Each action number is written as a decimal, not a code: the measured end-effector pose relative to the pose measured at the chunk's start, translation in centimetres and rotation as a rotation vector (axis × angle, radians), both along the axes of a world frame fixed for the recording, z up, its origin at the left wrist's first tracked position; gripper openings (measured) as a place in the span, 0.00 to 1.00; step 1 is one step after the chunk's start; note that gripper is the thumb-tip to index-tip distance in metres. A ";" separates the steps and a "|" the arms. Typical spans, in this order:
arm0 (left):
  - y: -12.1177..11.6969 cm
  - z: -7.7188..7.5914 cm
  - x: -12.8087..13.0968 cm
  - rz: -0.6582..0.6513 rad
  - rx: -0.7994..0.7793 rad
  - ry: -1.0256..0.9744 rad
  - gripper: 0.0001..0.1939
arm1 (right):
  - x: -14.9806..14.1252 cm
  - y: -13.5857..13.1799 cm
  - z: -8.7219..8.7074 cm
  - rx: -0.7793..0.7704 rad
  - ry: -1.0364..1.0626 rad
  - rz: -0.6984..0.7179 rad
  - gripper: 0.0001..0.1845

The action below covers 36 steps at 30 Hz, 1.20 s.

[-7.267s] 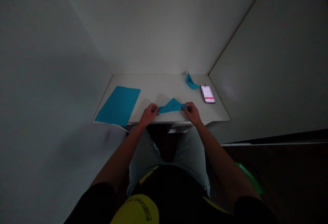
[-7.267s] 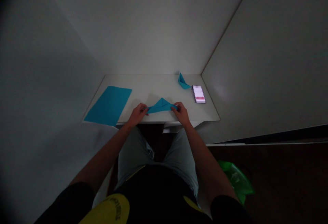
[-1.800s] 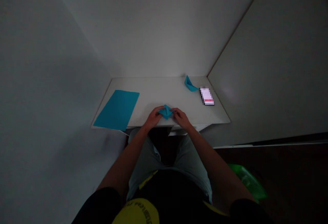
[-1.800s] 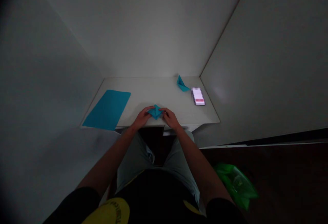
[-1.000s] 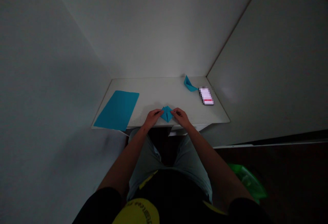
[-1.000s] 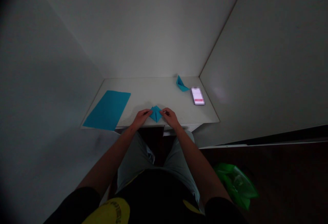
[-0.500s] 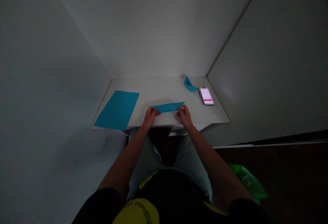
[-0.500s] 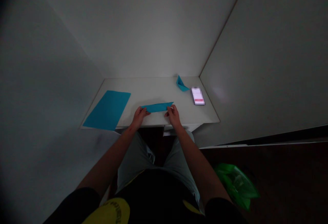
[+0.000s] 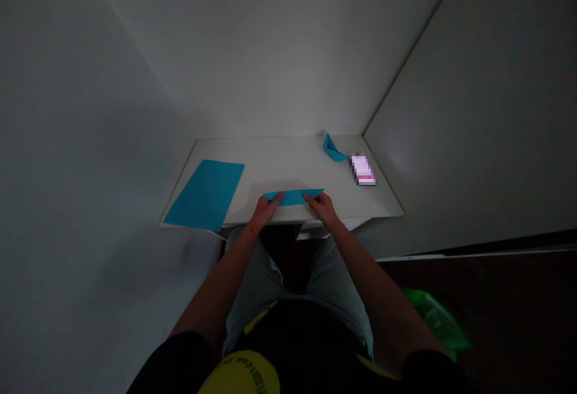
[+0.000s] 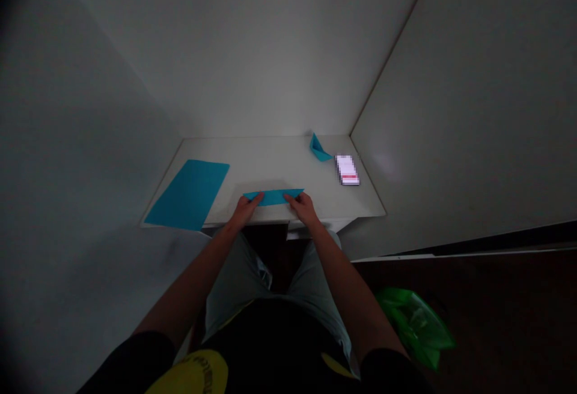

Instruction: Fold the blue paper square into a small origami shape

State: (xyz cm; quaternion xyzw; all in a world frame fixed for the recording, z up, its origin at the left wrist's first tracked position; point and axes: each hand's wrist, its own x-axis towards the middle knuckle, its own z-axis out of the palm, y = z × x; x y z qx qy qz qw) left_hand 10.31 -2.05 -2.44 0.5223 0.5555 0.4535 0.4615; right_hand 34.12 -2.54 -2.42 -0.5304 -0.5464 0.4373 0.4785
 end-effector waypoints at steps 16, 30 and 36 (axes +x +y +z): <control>-1.0 0.8 0.4 0.075 0.029 0.070 0.43 | 1.1 -1.0 1.9 0.103 -0.019 -0.083 0.33; -0.1 -0.4 0.6 -0.086 0.084 -0.176 0.40 | 7.2 -4.6 6.4 0.135 -0.352 0.252 0.20; -0.2 -0.1 1.2 -0.125 0.129 0.000 0.23 | 7.5 -2.9 5.1 0.178 -0.554 0.278 0.20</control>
